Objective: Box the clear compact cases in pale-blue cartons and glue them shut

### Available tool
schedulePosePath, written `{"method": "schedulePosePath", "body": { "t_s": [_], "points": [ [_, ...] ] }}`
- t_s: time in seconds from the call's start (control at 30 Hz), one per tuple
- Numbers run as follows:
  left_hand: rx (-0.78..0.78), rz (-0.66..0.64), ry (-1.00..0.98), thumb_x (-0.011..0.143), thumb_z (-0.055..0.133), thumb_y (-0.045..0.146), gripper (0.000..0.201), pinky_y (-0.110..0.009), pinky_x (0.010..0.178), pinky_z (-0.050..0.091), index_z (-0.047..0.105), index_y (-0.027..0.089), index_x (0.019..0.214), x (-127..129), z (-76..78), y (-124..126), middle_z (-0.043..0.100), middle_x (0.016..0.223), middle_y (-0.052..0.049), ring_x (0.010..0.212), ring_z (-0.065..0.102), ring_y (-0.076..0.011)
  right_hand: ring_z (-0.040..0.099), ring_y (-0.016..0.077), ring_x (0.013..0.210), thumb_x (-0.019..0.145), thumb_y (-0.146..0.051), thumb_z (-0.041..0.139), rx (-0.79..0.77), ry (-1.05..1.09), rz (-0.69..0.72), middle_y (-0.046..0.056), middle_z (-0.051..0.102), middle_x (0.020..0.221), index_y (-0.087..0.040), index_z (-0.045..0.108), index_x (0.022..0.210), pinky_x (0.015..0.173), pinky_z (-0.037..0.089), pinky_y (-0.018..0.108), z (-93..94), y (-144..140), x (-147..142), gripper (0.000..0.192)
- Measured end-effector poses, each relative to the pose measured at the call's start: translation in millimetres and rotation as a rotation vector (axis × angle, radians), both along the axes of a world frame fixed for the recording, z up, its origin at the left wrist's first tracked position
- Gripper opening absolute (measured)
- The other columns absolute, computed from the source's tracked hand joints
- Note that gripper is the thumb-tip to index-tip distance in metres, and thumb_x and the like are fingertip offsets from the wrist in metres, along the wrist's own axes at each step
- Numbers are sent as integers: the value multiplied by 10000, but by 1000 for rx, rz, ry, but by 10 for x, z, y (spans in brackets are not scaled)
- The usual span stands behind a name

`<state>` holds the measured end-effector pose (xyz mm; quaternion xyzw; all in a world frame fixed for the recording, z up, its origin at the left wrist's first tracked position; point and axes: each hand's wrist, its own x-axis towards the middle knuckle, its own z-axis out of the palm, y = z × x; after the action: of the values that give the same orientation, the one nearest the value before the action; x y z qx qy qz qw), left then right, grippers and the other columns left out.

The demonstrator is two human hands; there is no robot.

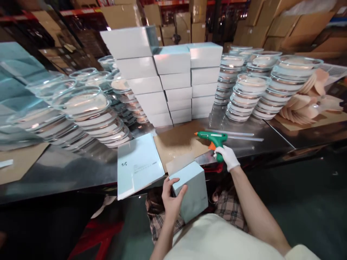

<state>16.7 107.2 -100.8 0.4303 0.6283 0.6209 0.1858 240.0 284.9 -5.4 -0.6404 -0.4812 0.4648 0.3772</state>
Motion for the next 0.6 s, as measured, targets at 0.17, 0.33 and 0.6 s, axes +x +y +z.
{"method": "schedulePosePath", "body": {
  "t_s": [0.17,0.33,0.6],
  "points": [
    [7,-22,-9,825,825,528,352,-393,1007,519,745,228,992,107,209,98,701,1138,-84,1145,661,-277,583,143,558,743,-487,694,139,324,99,-1,655,674,-216,596,881,549,493,271,135,-574,-5,320],
    [10,-3,45,835,822,504,315,-385,996,520,755,236,986,227,365,186,703,1107,-83,1161,653,-282,565,163,522,835,-476,683,81,189,308,15,662,673,-201,703,1064,517,503,303,117,-1142,6,358],
    [85,-75,23,849,809,405,252,-391,958,553,750,223,1012,326,443,205,703,1110,-85,1087,673,-272,585,177,595,775,-300,645,486,-239,554,22,622,703,-247,551,744,578,492,303,90,-1305,-192,112]
  ]
}}
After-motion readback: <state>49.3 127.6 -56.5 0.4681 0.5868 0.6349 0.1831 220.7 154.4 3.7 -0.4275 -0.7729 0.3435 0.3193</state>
